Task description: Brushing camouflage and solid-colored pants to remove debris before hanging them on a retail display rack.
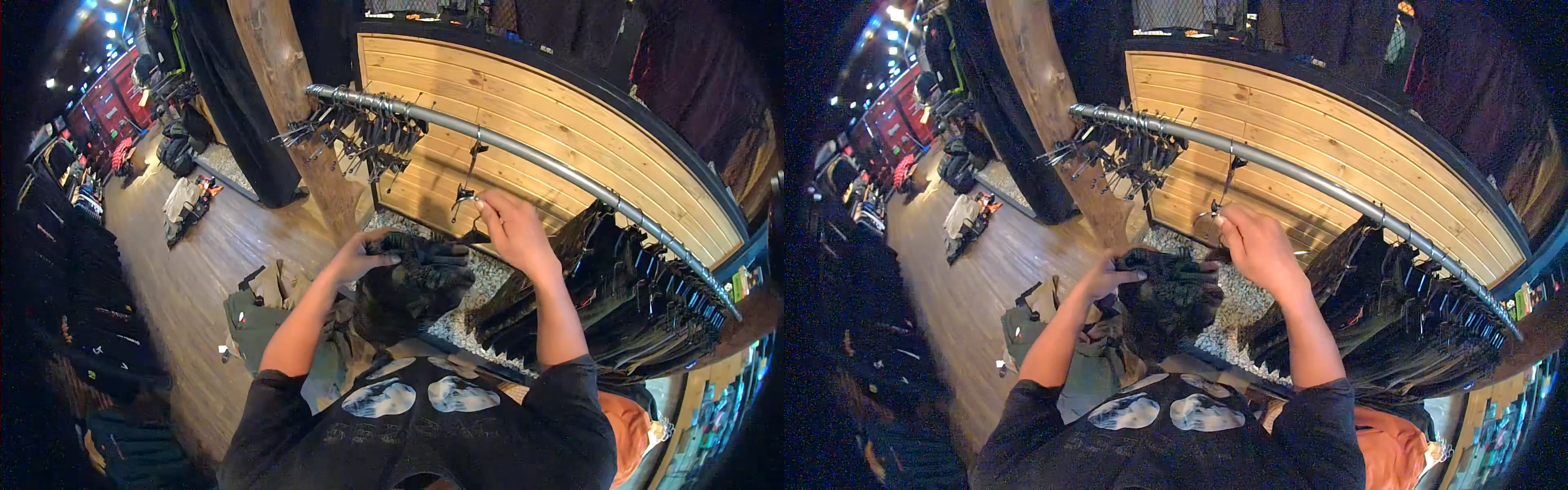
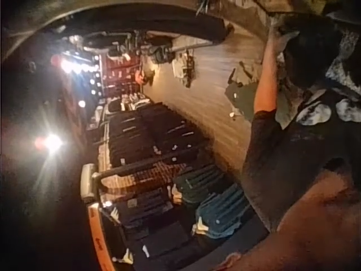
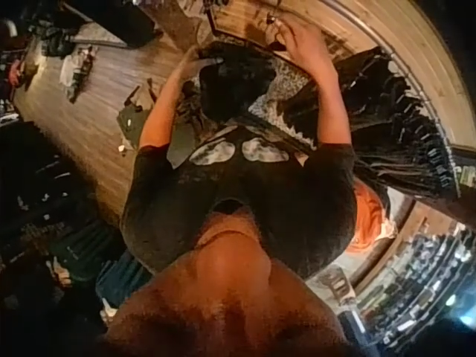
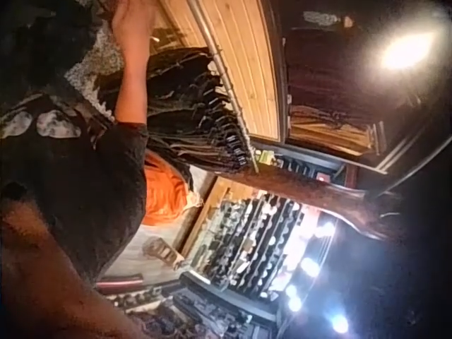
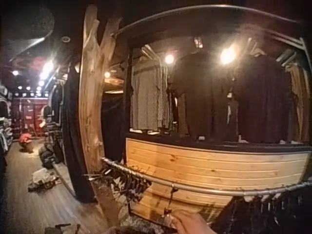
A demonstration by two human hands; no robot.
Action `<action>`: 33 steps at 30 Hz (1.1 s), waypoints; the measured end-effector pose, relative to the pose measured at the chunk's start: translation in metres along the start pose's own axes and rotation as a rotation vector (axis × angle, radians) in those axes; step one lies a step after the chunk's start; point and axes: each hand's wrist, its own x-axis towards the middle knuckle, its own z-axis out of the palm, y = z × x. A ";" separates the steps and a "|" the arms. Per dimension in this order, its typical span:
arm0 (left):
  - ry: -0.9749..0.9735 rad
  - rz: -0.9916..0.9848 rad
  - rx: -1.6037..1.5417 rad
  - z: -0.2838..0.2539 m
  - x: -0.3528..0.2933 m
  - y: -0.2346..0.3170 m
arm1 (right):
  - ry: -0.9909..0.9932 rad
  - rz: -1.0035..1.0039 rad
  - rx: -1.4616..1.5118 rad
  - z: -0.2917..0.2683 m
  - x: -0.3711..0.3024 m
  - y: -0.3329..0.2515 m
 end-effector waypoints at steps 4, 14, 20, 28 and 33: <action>0.124 -0.041 -0.018 -0.006 -0.005 -0.010 | 0.059 0.124 0.098 0.009 -0.003 0.025; 0.189 -0.028 -0.184 -0.029 -0.018 -0.018 | 0.214 0.325 0.191 0.032 0.064 0.024; 0.043 -0.040 -0.173 -0.041 -0.028 -0.012 | 0.349 0.184 -0.189 0.058 0.125 0.058; 0.013 -0.058 -0.089 -0.075 -0.037 -0.020 | 0.185 0.286 -0.086 0.059 0.123 0.052; -0.124 0.140 -0.280 -0.081 -0.028 -0.001 | 0.069 0.341 0.187 0.042 0.094 -0.016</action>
